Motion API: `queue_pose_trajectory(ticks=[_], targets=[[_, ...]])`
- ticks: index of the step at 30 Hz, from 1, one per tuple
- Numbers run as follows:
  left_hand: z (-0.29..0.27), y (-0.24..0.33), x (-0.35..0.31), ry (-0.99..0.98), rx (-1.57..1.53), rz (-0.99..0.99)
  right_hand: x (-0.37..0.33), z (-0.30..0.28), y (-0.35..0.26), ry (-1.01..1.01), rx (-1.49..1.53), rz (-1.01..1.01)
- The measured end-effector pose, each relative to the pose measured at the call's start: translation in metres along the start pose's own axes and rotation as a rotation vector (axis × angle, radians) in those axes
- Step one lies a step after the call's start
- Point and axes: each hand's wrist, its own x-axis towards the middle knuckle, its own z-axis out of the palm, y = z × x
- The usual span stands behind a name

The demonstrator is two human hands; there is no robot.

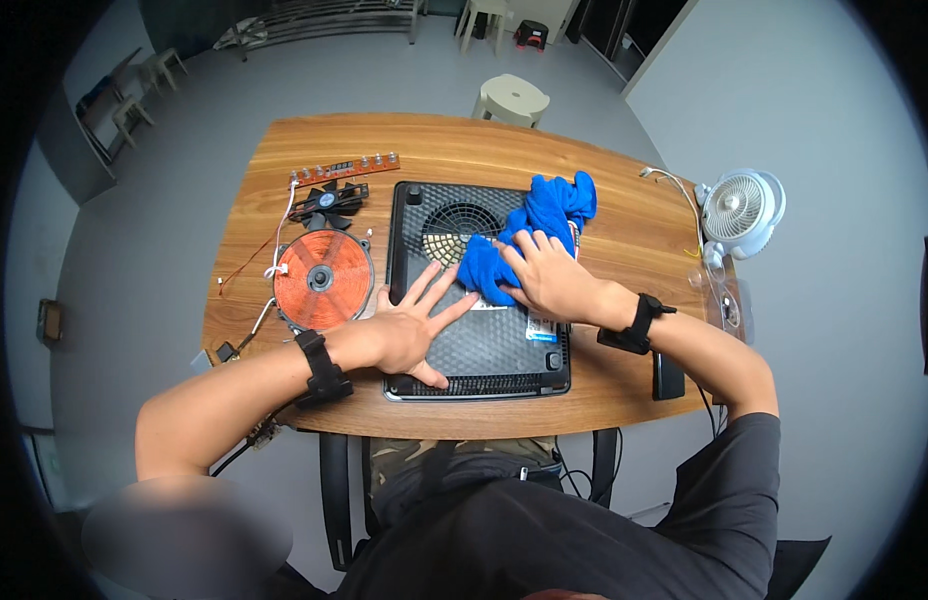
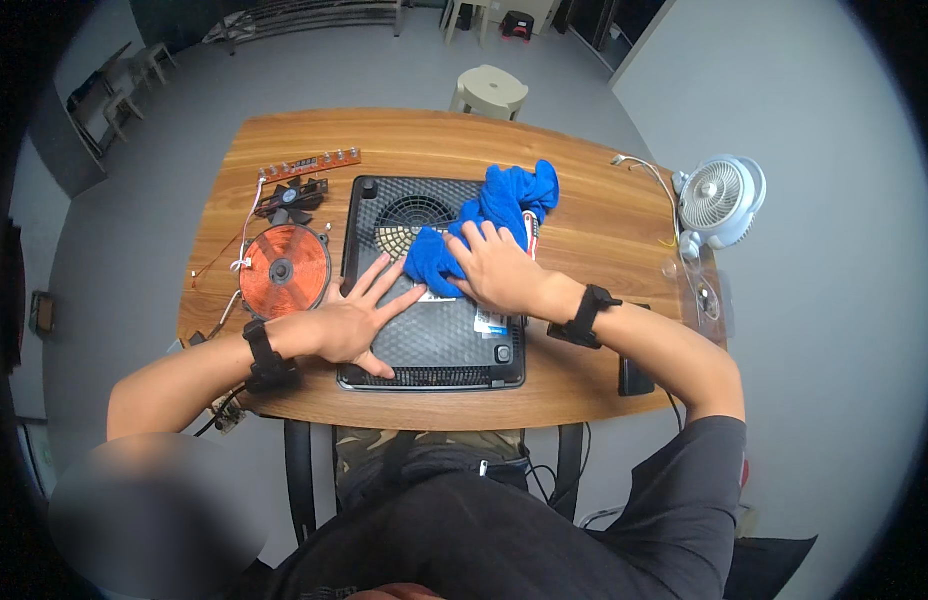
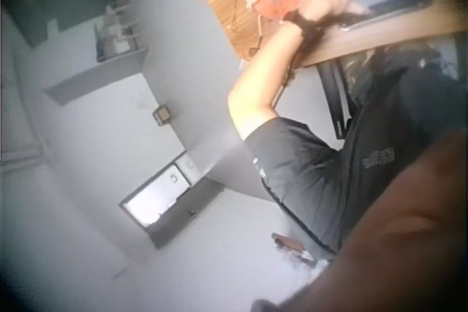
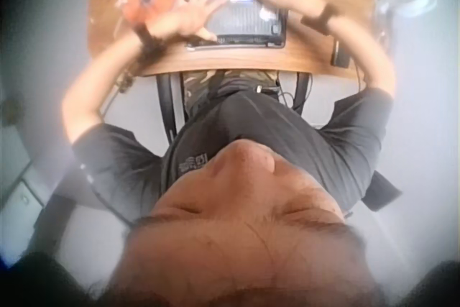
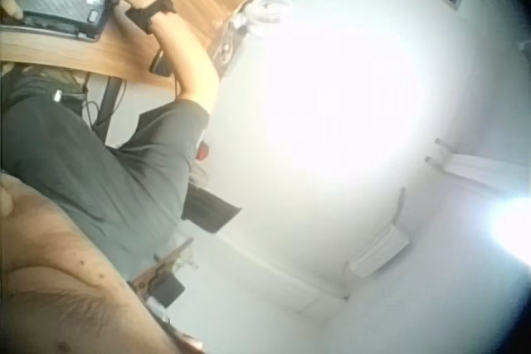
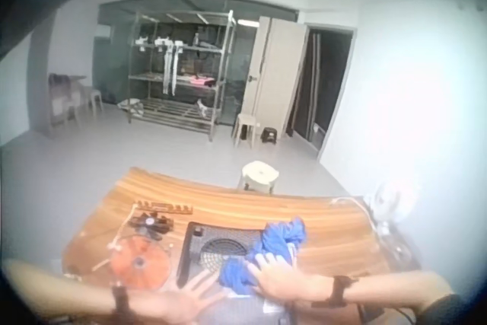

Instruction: The person wipes the interior of a black plastic device housing with a blue cloth, then places a copper-colored circular component inside. They use a screwdriver to fasten screws around the component, securing it within the housing.

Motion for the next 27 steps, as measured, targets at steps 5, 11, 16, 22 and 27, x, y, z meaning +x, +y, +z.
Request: queue_pose_trajectory(ticks=[5,11,16,22,27], targets=[[0.004,-0.001,-0.002,0.026,0.004,0.003,-0.033,-0.014,-0.021,-0.038,0.038,-0.138],[0.004,-0.003,-0.002,0.061,-0.016,0.031,-0.071,-0.032,-0.048,-0.145,0.080,-0.193],[0.003,-0.003,0.000,0.059,0.013,0.036,-0.087,-0.031,-0.058,-0.180,0.134,-0.197],[0.004,-0.003,-0.001,0.062,0.002,0.043,-0.099,-0.037,-0.055,-0.224,0.101,-0.318],[0.001,-0.004,-0.003,0.032,-0.010,0.046,-0.107,-0.039,-0.054,-0.218,0.092,-0.325]])
